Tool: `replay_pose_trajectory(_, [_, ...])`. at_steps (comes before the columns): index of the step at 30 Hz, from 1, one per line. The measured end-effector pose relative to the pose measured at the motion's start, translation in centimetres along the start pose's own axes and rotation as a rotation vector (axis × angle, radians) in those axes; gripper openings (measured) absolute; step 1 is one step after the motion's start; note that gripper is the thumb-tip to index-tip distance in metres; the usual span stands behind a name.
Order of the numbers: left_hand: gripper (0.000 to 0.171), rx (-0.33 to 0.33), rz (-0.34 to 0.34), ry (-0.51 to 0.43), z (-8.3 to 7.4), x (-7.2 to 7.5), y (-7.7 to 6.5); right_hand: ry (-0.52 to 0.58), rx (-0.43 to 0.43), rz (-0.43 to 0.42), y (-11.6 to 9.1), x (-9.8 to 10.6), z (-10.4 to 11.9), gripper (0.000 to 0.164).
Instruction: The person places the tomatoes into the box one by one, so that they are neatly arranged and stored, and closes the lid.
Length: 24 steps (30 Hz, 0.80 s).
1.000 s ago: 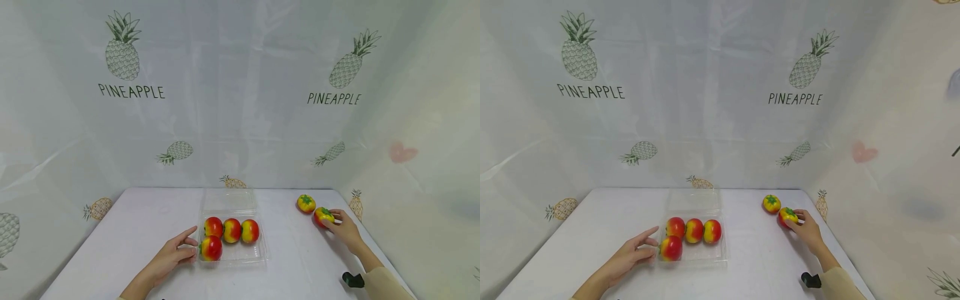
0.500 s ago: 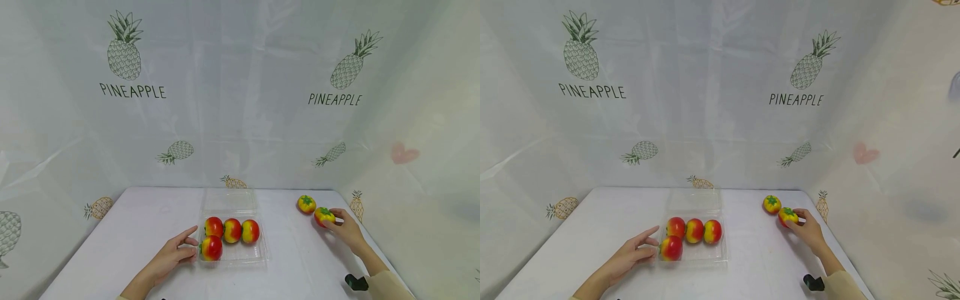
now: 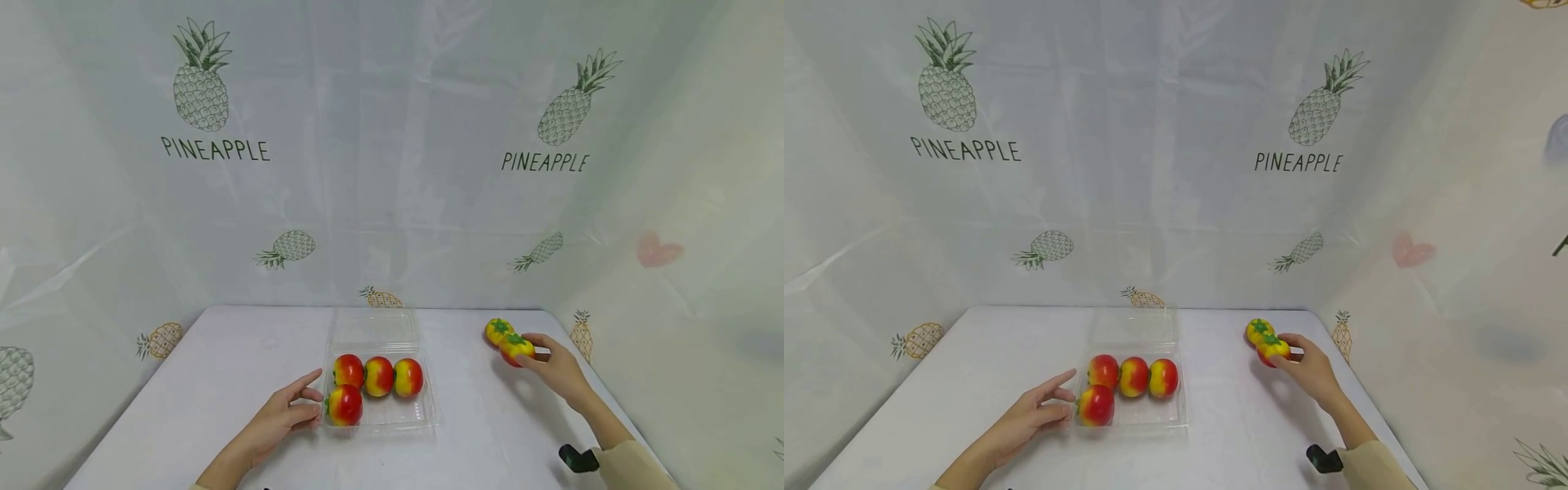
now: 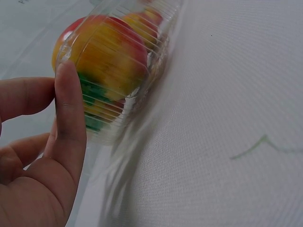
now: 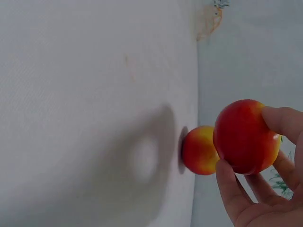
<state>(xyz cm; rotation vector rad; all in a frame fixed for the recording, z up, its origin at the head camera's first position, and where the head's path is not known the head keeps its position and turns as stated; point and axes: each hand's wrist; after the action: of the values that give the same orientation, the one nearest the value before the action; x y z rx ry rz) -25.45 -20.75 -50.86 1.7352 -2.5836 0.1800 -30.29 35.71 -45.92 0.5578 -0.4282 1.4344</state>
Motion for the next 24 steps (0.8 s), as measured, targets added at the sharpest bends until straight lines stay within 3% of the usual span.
replay_pose_trajectory(12, [0.079, -0.003, -0.005, 0.003, -0.2, -0.1, -0.1, 0.005, 0.1, 0.045, -1.0, -1.8, 4.8, 0.061])
replay_pose_trajectory(24, [0.078, -0.003, -0.008, 0.004, -0.3, -0.2, -0.2, -0.026, 0.277, 0.068, -1.9, -3.9, 9.7, 0.051])
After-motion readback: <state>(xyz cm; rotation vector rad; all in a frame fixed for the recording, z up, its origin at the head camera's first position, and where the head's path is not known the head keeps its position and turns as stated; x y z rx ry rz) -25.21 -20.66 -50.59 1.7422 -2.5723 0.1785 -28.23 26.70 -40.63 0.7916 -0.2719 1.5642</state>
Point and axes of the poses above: each hand's wrist, its own y-axis towards the middle knuckle, its own x-axis out of the back of the hand, z = x × y, and after that the axes turned 5 degrees about y, right-handed
